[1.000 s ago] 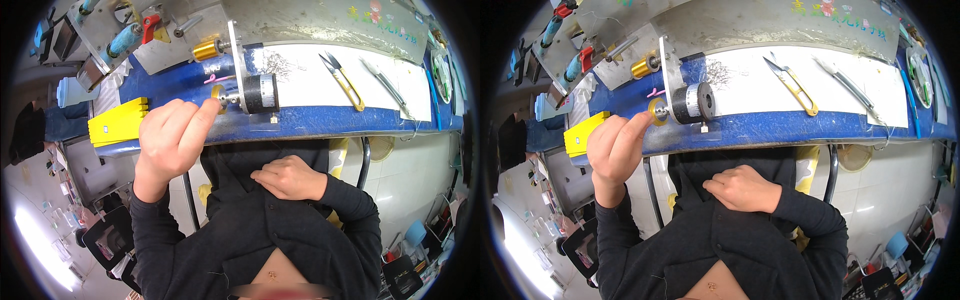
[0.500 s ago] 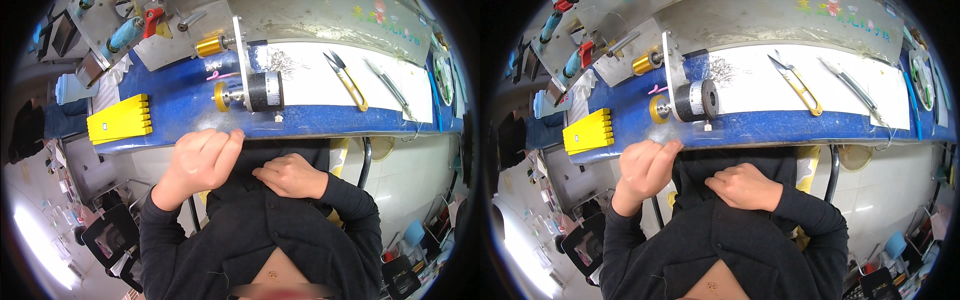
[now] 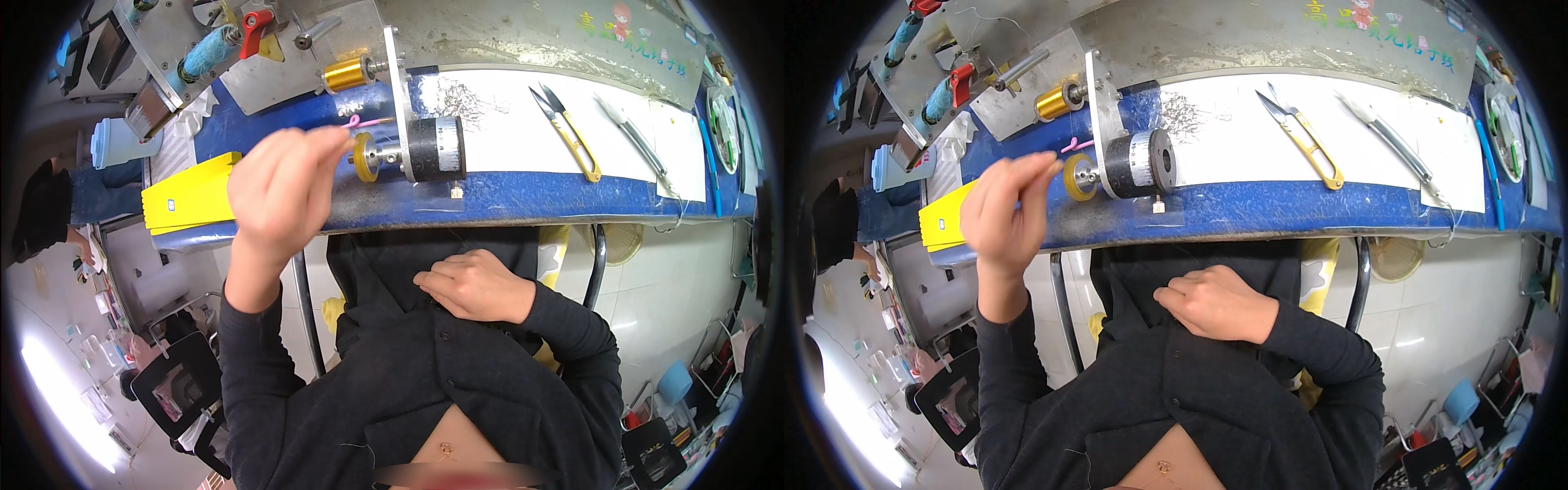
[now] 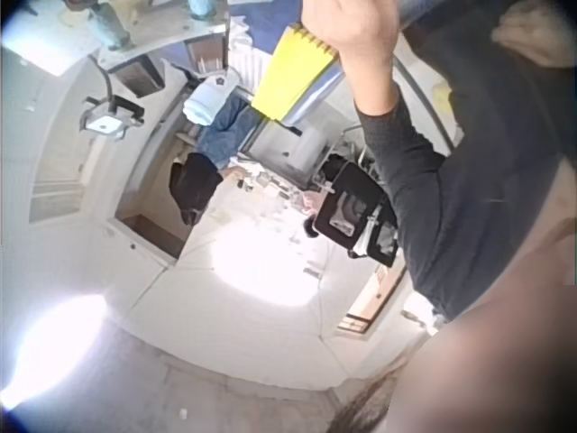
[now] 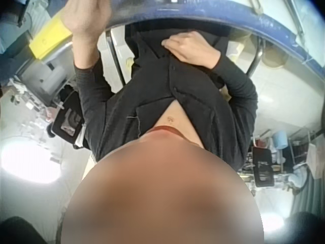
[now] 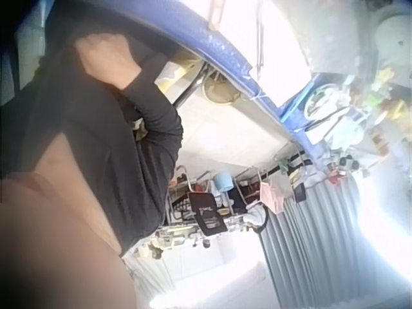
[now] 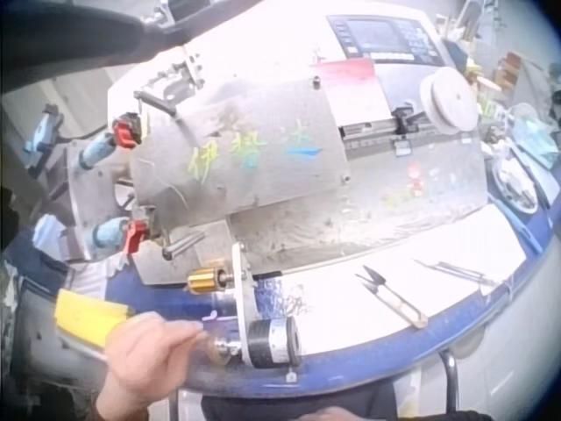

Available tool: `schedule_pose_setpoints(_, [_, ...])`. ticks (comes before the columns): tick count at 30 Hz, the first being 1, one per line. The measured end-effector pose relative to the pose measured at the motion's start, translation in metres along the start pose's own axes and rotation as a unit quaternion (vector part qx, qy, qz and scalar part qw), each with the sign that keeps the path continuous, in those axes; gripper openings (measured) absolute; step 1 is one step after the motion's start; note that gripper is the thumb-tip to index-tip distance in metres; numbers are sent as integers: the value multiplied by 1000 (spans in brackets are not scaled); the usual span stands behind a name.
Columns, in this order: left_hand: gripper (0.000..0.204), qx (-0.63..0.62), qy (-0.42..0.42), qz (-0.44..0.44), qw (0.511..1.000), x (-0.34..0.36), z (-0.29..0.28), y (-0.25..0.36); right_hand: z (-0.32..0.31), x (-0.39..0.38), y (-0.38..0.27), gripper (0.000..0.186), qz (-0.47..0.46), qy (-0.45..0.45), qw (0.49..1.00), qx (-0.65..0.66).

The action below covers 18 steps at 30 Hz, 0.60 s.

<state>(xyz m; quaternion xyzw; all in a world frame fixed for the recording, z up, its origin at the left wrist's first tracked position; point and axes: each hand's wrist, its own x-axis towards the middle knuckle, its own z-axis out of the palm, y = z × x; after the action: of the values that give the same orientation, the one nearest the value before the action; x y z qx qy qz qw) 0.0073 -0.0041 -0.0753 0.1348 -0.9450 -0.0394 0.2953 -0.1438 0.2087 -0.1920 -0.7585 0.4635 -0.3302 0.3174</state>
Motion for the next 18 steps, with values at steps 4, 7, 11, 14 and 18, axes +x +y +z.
schedule_pose_setpoints(4, [6, -217, 3, -251, 943, -3, 20, 1, 1, -1, 1, 16, 3, -10, 1000, -7])
schedule_pose_setpoints(7, [9, -334, 62, -355, 871, -8, 29, 9, 1, 0, 2, 16, 5, -11, 1000, -5])
schedule_pose_setpoints(11, [11, -371, 68, -423, 824, -12, 28, 16, 0, 0, 2, 15, 4, -12, 1000, -4])
schedule_pose_setpoints(14, [11, -397, 33, -462, 792, -13, 24, 13, 1, 0, 2, 14, 6, -8, 1000, -2])
schedule_pose_setpoints(18, [9, -429, -50, -512, 742, -16, 27, 6, 3, 0, 2, 14, 5, -15, 1000, -6])
